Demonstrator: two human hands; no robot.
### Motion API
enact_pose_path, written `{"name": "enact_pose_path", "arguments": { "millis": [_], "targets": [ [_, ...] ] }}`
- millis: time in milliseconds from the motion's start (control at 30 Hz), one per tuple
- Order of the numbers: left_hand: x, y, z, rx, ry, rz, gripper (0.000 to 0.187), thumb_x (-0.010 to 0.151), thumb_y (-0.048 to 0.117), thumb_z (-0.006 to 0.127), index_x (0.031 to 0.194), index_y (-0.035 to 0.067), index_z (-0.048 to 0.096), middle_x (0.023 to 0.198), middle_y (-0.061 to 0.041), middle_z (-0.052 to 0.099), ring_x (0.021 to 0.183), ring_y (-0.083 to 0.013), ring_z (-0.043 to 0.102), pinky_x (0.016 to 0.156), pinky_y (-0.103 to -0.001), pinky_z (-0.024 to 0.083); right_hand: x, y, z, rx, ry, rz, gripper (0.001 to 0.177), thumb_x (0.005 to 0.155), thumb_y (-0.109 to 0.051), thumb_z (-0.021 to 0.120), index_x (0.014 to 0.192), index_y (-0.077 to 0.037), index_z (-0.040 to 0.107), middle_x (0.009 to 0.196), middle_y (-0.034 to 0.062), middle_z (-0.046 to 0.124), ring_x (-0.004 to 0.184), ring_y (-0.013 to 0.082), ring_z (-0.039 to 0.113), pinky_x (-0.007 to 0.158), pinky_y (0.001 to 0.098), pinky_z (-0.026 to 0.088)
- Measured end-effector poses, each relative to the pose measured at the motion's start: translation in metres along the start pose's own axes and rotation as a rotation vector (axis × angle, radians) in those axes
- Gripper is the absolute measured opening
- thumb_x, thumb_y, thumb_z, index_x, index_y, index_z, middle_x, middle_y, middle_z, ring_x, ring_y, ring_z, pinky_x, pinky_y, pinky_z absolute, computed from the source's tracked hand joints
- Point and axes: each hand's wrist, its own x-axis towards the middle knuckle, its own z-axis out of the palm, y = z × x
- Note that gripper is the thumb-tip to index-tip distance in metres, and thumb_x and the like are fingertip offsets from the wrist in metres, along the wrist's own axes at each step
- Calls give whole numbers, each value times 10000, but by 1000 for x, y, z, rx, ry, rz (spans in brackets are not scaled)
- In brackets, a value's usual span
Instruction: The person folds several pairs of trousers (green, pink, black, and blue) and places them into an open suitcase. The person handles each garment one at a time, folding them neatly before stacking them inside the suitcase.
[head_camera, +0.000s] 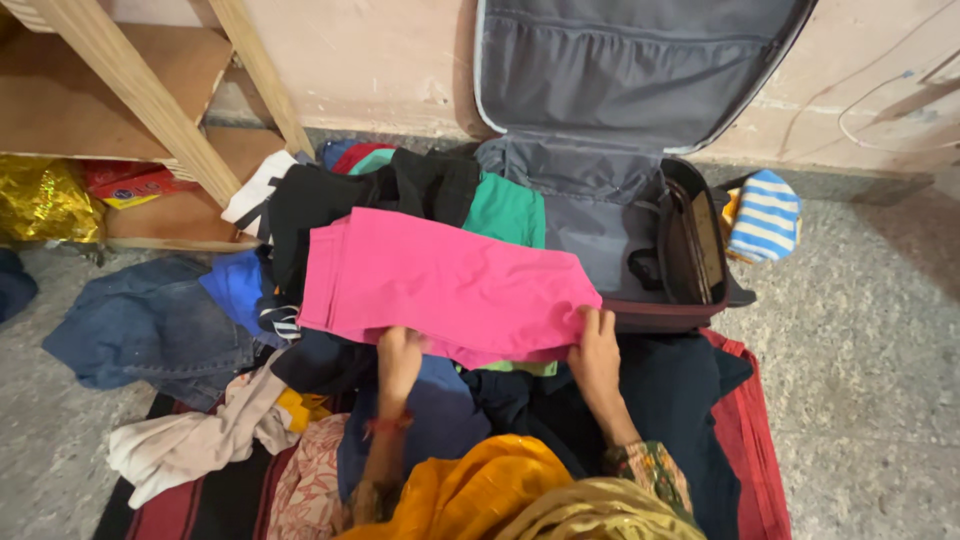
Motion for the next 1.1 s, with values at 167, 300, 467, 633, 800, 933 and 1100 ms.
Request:
{"name": "enact_pose_path", "arguments": {
  "millis": [167,300,467,633,800,933,1100],
  "targets": [
    [-37,120,-13,618,-516,134,283,937,344,641,833,95,724,723,-141,741,731,-306,740,621,-391,513,-12,1,-19,90,80,43,533,757,68,636,1262,-59,520,1234,238,505,986,508,603,776,532,544],
    [-7,153,61,318,-333,497,188,957,190,593,986,59,724,852,-141,734,723,-299,717,604,-381,525,-15,8,-18,74,37,39,530,726,60,679,1224,-44,529,1209,230,515,997,497,604,783,528,538],
    [90,117,185,625,-341,717,281,935,296,664,837,47,748,933,-149,734,971,-369,656,873,-462,515,-19,15,-11,116,67,-77,481,763,64,682,1211,-55,553,1204,213,527,1024,477,613,806,495,553],
    [152,72,263,854,-756,482,489,918,553,718,824,76,773,915,-190,741,891,-341,697,803,-447,524,-16,14,-15,133,52,-75,515,721,73,680,1206,-66,573,1192,192,542,1032,455,621,814,478,565],
    [166,61,285,429,-653,283,266,799,344,782,864,87,760,796,-142,759,734,-288,726,659,-408,540,-17,11,-25,116,155,-184,398,734,56,688,1109,-50,612,1097,168,590,977,409,642,788,453,563],
    [163,66,275,264,-502,370,252,869,341,778,895,93,741,802,-99,745,756,-258,736,696,-380,546,-16,3,-25,180,165,-152,243,810,50,656,1021,-70,646,992,121,610,833,331,667,698,400,557],
    [135,69,251,466,-350,681,198,851,99,729,1043,143,711,1031,-42,709,1046,-256,679,900,-385,537,-14,9,-27,182,-76,61,286,728,31,665,985,-94,664,895,84,607,677,252,654,617,363,533]
  ]
}}
